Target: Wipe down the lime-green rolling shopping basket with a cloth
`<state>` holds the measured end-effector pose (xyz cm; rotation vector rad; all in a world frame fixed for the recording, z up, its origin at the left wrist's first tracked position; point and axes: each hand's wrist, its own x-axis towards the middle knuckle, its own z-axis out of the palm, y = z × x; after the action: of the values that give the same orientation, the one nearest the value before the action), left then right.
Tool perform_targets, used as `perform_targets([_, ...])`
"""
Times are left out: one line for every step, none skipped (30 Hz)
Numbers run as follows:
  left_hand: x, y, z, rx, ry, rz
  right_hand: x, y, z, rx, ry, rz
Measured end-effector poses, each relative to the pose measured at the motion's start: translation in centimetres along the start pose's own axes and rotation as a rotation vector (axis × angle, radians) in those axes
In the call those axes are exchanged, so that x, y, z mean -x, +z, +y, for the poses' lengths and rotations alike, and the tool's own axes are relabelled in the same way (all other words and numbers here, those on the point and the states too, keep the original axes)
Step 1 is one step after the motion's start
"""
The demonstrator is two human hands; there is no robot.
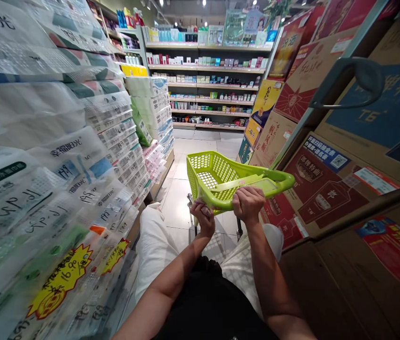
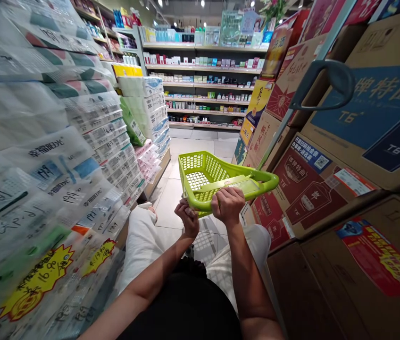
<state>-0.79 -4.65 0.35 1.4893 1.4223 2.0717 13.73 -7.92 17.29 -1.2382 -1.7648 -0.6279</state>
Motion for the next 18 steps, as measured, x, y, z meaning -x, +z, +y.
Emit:
perform_targets([-0.1,0.1,0.2,-0.005,0.021,-0.024,0.0,0.0,0.0,0.003,-0.002,0.001])
perform_targets([0.0,0.2,0.3,-0.013,0.032,-0.042,-0.1,0.1,0.0,0.005,-0.002,0.004])
perform_targets([0.1,0.2,0.2,-0.022,0.037,-0.062,-0.1,0.1,0.0,0.007,-0.002,0.003])
perform_targets([0.3,0.1,-0.1,-0.030,0.038,-0.082,-0.2,0.2,0.0,0.009,0.001,0.002])
perform_targets([0.6,-0.1,-0.5,-0.035,0.035,-0.103,-0.2,0.2,0.0,0.013,0.003,-0.002])
perform_targets([0.9,-0.3,-0.9,-0.036,0.028,-0.112,-0.2,0.3,0.0,0.017,0.006,-0.007])
perform_targets([1.0,-0.5,-1.2,-0.032,0.014,-0.117,-0.2,0.4,0.0,0.022,0.006,-0.012])
perform_targets([1.0,-0.6,-1.4,-0.025,-0.007,-0.109,-0.2,0.5,0.1,0.025,0.003,-0.017])
perform_targets([0.8,-0.7,-1.4,-0.019,-0.034,-0.087,-0.2,0.5,0.2,0.024,-0.006,-0.021])
perform_targets([0.5,-0.7,-1.3,-0.010,-0.061,-0.052,-0.2,0.6,0.5,0.020,-0.018,-0.023])
perform_targets([0.0,-0.7,-1.1,0.003,-0.078,-0.025,-0.2,0.6,0.9,0.015,-0.033,-0.027])
perform_targets([-0.6,-0.6,-0.8,0.021,-0.079,-0.009,-0.2,0.5,1.3,0.005,-0.051,-0.029])
perform_targets([-1.2,-0.5,-0.5,0.041,-0.071,-0.006,-0.2,0.3,1.8,-0.008,-0.071,-0.036])
perform_targets([-1.7,-0.4,-0.2,0.064,-0.056,-0.009,-0.3,0.1,2.3,-0.022,-0.087,-0.050])
perform_targets([-2.1,-0.3,0.1,0.088,-0.043,-0.027,-0.4,-0.2,2.8,-0.033,-0.097,-0.072])
perform_targets([-2.4,-0.2,0.3,0.110,-0.039,-0.047,-0.5,-0.5,3.1,-0.036,-0.099,-0.104])
perform_targets([-2.5,0.0,0.4,0.129,-0.050,-0.063,-0.6,-0.8,3.3,-0.028,-0.093,-0.140])
perform_targets([-2.5,0.2,0.5,0.149,-0.075,-0.072,-0.8,-1.1,3.3,-0.008,-0.080,-0.176])
